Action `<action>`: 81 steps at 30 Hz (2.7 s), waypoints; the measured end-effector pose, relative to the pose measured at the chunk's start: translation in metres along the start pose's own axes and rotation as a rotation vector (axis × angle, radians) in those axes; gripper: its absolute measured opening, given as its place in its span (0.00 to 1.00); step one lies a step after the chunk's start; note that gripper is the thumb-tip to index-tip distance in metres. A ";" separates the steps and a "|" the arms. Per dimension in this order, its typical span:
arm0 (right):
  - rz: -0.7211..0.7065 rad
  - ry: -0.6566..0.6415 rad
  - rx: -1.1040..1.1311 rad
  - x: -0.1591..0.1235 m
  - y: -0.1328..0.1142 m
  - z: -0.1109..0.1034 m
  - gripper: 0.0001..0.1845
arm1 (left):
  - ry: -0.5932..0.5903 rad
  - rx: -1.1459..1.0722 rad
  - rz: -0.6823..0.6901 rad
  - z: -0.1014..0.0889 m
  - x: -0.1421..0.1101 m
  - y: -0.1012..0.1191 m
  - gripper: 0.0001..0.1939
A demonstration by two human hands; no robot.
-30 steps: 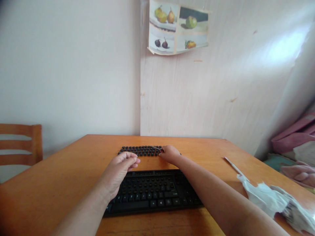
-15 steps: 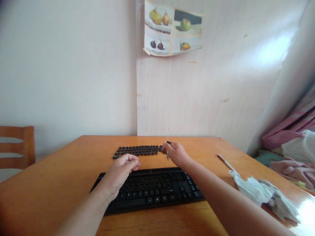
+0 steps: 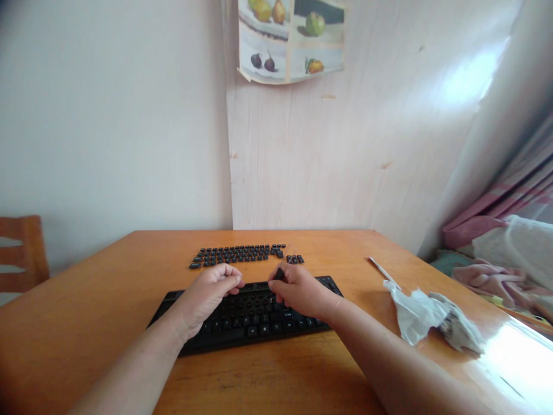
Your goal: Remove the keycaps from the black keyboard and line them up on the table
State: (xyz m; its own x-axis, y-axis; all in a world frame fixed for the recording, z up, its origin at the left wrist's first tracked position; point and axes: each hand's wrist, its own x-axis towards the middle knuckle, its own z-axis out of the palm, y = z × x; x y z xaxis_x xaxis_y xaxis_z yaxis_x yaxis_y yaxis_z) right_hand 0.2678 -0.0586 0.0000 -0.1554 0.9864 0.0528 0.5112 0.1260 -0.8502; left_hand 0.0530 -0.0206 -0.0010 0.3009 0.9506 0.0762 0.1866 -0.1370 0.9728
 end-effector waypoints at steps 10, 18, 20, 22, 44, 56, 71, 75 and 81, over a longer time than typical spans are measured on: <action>0.051 -0.078 -0.013 -0.008 0.003 0.005 0.06 | -0.019 0.045 0.016 0.001 0.000 -0.008 0.11; 0.097 -0.108 0.048 -0.011 0.002 0.012 0.07 | -0.012 0.051 0.014 0.002 -0.001 -0.005 0.10; 0.096 -0.097 0.025 -0.011 0.001 0.013 0.07 | -0.016 0.047 0.019 0.002 -0.001 -0.006 0.10; 0.087 -0.076 -0.019 -0.011 0.001 0.015 0.07 | -0.019 0.049 0.022 0.002 -0.001 -0.008 0.10; -0.114 -0.026 -0.256 -0.009 0.004 0.010 0.12 | -0.096 0.166 0.069 0.006 -0.004 -0.007 0.09; -0.041 0.013 -0.134 -0.005 0.013 0.016 0.13 | -0.187 0.257 0.060 0.008 -0.008 -0.003 0.09; -0.095 0.086 -0.040 -0.001 0.016 0.019 0.19 | -0.203 0.286 0.026 0.008 -0.008 -0.005 0.10; 0.021 0.166 0.179 0.005 0.024 0.015 0.18 | -0.198 0.289 0.034 0.008 -0.008 -0.007 0.10; -0.052 0.208 0.224 0.005 0.025 0.016 0.17 | -0.162 0.209 0.068 0.010 -0.006 -0.010 0.09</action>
State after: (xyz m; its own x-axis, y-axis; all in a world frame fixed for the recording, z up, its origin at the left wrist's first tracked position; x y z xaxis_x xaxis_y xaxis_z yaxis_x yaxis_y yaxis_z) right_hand 0.2660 -0.0522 -0.0294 0.0116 0.9825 0.1857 0.3045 0.1734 -0.9366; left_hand 0.0588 -0.0278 -0.0133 0.4620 0.8826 0.0875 0.3450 -0.2698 0.8990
